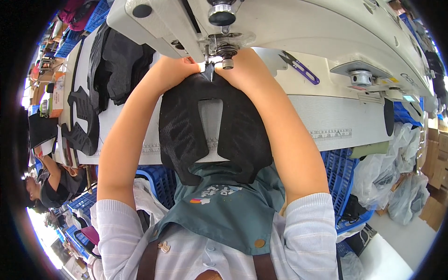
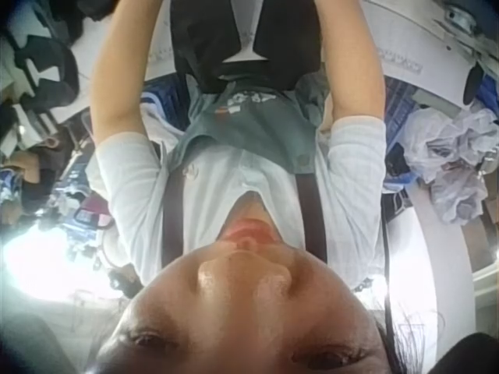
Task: Stitching various components of a shoe upper using an industrial sewing machine.
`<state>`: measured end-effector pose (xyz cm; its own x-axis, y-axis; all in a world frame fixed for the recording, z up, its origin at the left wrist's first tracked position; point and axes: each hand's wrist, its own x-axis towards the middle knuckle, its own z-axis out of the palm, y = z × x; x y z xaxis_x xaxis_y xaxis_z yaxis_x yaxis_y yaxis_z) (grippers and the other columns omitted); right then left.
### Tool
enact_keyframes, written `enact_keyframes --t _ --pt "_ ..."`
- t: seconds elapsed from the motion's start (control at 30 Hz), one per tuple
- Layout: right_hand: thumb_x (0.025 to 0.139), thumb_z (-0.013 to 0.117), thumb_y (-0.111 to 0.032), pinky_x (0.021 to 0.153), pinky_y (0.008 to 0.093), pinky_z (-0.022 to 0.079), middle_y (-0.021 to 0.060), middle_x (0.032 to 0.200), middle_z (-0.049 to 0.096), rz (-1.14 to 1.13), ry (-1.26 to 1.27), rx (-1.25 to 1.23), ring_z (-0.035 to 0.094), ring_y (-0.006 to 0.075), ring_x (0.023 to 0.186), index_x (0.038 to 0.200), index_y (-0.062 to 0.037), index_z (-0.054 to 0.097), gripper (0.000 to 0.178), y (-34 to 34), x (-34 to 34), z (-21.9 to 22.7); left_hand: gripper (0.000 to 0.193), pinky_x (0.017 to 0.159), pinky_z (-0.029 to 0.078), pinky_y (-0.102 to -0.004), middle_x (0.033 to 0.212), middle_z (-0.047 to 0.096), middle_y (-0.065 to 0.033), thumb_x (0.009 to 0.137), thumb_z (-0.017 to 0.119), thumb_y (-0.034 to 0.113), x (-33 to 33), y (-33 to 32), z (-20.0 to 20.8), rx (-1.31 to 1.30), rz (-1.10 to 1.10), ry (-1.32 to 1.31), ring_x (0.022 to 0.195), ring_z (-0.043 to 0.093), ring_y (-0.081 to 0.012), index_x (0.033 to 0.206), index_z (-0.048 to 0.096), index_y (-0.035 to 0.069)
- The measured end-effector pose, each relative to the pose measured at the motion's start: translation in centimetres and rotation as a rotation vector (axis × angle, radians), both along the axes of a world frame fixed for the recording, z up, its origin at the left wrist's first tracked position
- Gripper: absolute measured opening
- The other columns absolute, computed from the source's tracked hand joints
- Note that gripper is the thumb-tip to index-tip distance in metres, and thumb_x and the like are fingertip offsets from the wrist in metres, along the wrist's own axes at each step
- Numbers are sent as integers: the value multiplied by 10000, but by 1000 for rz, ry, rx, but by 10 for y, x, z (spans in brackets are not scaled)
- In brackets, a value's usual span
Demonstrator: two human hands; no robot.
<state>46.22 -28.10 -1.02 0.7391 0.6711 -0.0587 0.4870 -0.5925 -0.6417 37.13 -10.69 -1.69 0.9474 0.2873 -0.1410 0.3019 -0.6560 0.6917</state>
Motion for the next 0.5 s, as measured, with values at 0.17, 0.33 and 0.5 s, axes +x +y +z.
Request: enact_keyframes --t 0.17,0.33,0.5 --pt "746 658 -351 711 396 510 211 797 665 48 79 -82 661 333 787 867 7 668 378 5 2 13 225 607 470 -346 675 636 -167 706 623 200 -2 1 2 -40 24 -8 609 600 -253 752 636 -21" --pt "764 659 -360 723 376 508 203 846 676 45 65 -118 674 308 821 943 -2 653 401 5 5 10 221 612 466 -337 688 639 -155 716 627 196 -1 -3 9 -58 27 -14 617 592 -235 771 638 -18" --pt "777 670 -387 776 359 505 197 927 684 34 77 -201 667 306 903 985 -10 660 431 5 6 14 221 623 463 -326 733 653 -136 729 631 184 1 -3 11 -103 47 1 644 587 -216 816 636 -19"
